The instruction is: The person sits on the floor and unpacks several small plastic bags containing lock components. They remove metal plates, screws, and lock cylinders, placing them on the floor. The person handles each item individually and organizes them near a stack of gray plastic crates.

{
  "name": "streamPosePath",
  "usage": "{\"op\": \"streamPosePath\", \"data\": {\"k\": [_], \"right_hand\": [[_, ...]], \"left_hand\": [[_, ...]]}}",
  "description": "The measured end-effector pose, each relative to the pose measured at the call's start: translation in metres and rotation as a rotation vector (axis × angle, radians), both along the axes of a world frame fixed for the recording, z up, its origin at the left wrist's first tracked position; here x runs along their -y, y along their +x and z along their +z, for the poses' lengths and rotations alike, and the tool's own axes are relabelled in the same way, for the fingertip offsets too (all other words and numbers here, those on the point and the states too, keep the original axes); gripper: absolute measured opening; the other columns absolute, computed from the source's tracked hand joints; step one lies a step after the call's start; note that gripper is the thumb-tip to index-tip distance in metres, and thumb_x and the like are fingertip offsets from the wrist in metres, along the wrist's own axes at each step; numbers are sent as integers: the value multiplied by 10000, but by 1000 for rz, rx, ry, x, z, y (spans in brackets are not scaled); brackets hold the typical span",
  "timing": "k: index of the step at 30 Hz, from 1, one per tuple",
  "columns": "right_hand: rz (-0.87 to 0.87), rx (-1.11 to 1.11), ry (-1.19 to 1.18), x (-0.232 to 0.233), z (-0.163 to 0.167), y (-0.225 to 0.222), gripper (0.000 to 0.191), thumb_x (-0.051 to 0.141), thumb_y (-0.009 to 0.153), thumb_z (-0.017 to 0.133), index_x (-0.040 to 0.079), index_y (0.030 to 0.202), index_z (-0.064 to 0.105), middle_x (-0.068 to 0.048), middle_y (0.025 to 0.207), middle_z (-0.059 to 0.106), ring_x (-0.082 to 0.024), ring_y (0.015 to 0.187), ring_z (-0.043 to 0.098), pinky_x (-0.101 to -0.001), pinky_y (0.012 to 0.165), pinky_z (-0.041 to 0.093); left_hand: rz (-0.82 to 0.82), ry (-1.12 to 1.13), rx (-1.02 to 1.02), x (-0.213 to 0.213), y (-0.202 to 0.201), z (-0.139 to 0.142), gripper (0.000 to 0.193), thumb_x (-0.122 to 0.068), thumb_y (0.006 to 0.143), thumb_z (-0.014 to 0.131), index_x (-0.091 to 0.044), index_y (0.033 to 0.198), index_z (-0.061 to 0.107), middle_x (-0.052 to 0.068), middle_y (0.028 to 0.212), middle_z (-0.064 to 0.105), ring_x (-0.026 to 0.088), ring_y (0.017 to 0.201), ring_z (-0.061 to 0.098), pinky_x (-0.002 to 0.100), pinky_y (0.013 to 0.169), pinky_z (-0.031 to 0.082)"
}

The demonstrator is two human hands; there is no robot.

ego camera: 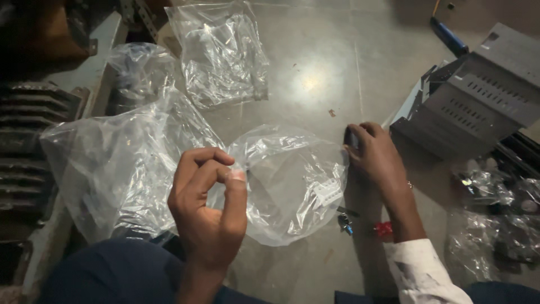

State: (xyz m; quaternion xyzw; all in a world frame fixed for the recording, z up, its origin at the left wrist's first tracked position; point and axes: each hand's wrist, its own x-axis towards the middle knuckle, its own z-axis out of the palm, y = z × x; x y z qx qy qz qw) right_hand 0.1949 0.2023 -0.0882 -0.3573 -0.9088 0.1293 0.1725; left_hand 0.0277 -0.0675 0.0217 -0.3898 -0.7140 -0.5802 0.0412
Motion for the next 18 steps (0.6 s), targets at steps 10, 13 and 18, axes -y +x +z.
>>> {"op": "streamPosePath", "data": {"k": [10, 13, 18], "right_hand": [[-171, 109, -45, 20, 14, -17, 280, 292, 1017, 630, 65, 1173, 682, -230, 1145, 663, -454, 1007, 652, -522, 854, 530], [-87, 146, -195, 14, 12, -13, 387, 347, 887, 742, 71, 1153, 681, -218, 1118, 664, -411, 980, 676, -490, 837, 545], [94, 7, -82, 1, -38, -7, 538, 342, 775, 845, 6, 1138, 633, -259, 1112, 644, -443, 987, 648, -489, 841, 535]], "left_hand": [[-5, -4, 46, -2, 0, -3, 105, -20, 863, 636, 7, 786, 570, 119, 989, 653, 224, 894, 665, 328, 813, 504], [4, -4, 38, -3, 0, -1, 97, -20, 862, 640, 4, 795, 574, 121, 993, 653, 225, 898, 666, 330, 825, 508], [-3, -5, 46, -3, 3, 0, 105, -23, 880, 639, -1, 796, 580, 123, 974, 648, 231, 898, 668, 333, 821, 513]]}}
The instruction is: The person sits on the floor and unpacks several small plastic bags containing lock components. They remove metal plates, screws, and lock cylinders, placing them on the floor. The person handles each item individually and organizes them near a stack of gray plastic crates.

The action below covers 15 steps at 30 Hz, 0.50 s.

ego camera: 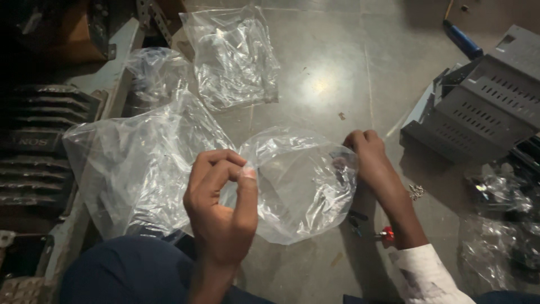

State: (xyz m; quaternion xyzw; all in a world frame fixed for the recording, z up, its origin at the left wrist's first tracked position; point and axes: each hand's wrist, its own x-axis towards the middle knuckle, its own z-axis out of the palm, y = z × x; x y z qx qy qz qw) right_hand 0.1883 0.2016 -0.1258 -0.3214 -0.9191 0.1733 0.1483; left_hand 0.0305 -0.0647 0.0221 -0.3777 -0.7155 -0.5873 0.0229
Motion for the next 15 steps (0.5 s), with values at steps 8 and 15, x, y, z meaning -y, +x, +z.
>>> {"op": "streamPosePath", "data": {"k": [8, 15], "right_hand": [[-62, -71, -281, -40, -45, -1, 672, 349, 688, 935, -27, 1106, 567, -208, 987, 684, -309, 922, 695, -394, 768, 551], [-165, -298, -807, 3, 82, 10, 288, 263, 892, 795, 48, 999, 635, -73, 859, 641, -154, 751, 566, -322, 672, 479]], "left_hand": [[23, 13, 12, -1, 2, 0, 118, -38, 876, 644, -10, 778, 585, 111, 943, 654, 226, 855, 668, 332, 785, 516], [50, 14, -41, -2, 2, -1, 128, -45, 891, 653, -7, 789, 584, 114, 950, 654, 235, 890, 672, 339, 809, 516]]}}
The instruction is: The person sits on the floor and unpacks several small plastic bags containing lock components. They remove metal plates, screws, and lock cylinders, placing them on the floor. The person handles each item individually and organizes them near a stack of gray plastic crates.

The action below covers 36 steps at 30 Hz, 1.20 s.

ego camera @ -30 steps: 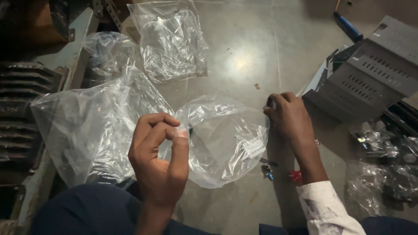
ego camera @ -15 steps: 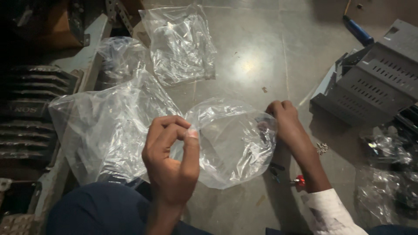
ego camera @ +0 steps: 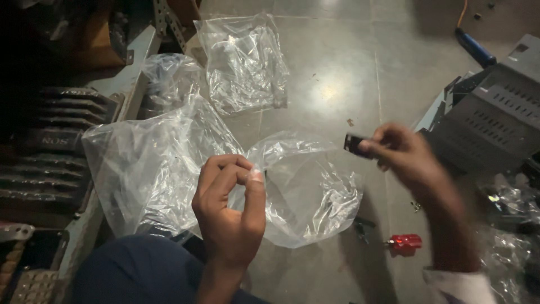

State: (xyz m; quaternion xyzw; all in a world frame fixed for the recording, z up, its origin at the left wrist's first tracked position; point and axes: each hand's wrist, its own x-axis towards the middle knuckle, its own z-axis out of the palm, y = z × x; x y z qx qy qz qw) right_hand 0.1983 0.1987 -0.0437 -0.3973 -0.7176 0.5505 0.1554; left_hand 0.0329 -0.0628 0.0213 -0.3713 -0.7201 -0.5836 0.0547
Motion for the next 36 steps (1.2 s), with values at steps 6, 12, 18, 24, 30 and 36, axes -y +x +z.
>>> {"op": "streamPosePath", "data": {"k": [6, 12, 18, 24, 30, 36], "right_hand": [[319, -301, -65, 70, 97, -7, 231, 114, 824, 775, 29, 988, 637, -81, 892, 725, -173, 821, 725, -332, 677, 615], [430, -209, 426, 111, 103, -35, 357, 172, 877, 775, 56, 1193, 653, -51, 1142, 725, -150, 949, 748, -303, 779, 579], [50, -132, 621, 73, 138, 9, 192, 171, 1019, 624, 27, 1136, 674, -117, 1076, 759, -171, 985, 763, -340, 850, 598], [-303, 108, 701, 68, 170, 75, 218, 218, 1079, 611, 23, 1125, 697, -139, 1034, 751, -199, 875, 721, -335, 754, 578], [-295, 236, 581, 45, 140, 122, 233, 223, 1031, 603, 58, 1142, 726, -82, 1043, 774, -164, 963, 736, -334, 820, 578], [-40, 442, 415, 72, 36, 117, 285, 256, 880, 702, 117, 1124, 750, -59, 1067, 776, -182, 908, 744, -362, 752, 593]], "left_hand": [[26, 15, 25, -1, 0, 0, 137, -48, 904, 650, -6, 792, 583, 117, 952, 653, 232, 879, 670, 335, 804, 517], [63, -4, -28, -5, 5, 2, 117, -58, 953, 639, -4, 858, 599, 122, 983, 653, 241, 923, 666, 338, 845, 516], [98, 38, 120, -33, -18, 11, 180, -133, 1035, 619, -23, 899, 664, 32, 939, 740, 151, 830, 661, 311, 761, 495], [-201, 239, 35, -83, -77, 50, 223, -89, 1093, 590, 4, 898, 649, 52, 932, 753, 84, 838, 676, 262, 799, 521], [-226, 204, -36, -103, -87, 45, 154, -112, 1050, 582, -37, 918, 611, 31, 934, 727, 104, 853, 702, 282, 766, 523], [-165, -107, -36, -115, -60, -13, 212, -209, 1001, 671, -15, 928, 718, 127, 915, 764, 252, 898, 751, 382, 814, 544]]}}
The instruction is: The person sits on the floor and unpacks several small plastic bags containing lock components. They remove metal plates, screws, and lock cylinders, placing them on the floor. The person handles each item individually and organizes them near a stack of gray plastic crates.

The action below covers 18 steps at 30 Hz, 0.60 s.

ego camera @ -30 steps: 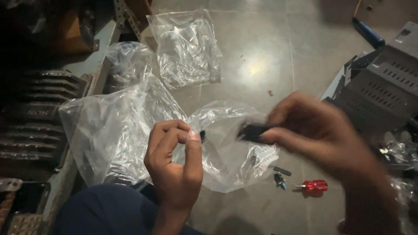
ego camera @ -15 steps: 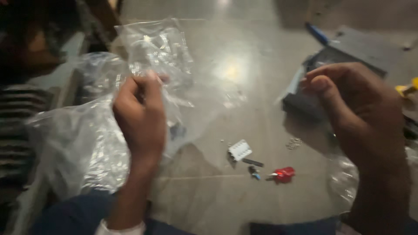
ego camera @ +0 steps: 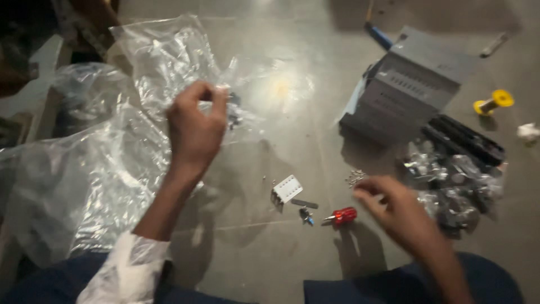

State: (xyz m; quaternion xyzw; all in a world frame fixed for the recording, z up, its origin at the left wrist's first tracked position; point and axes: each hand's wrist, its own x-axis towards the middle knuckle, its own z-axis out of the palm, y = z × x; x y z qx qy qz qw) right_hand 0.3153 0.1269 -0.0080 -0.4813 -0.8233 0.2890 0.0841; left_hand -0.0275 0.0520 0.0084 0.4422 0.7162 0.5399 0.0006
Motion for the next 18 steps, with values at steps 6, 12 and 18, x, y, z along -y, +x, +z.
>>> {"op": "streamPosePath", "data": {"k": [6, 12, 18], "right_hand": [[242, 88, -43, 23, -39, -24, 299, 286, 881, 720, 141, 1142, 739, -82, 1012, 697, -256, 870, 718, -370, 775, 584], [383, 30, 142, 30, -41, -47, 436, 330, 776, 812, 104, 1130, 695, -125, 1012, 678, -366, 924, 657, -459, 794, 523], [358, 7, 158, 36, -57, -54, 340, 227, 790, 801, 91, 1074, 674, -135, 1019, 664, -367, 970, 645, -463, 832, 516]], "left_hand": [[-75, -102, 7, -10, 16, -16, 262, -252, 964, 678, -12, 865, 714, 157, 870, 748, 291, 861, 733, 401, 793, 544], [37, -230, -13, 1, 34, -6, 313, -309, 916, 662, -14, 825, 710, 163, 773, 721, 336, 720, 691, 438, 680, 523], [68, -335, 244, 5, 22, 7, 386, -357, 969, 602, -25, 804, 711, 110, 647, 672, 219, 621, 656, 385, 630, 496]]}}
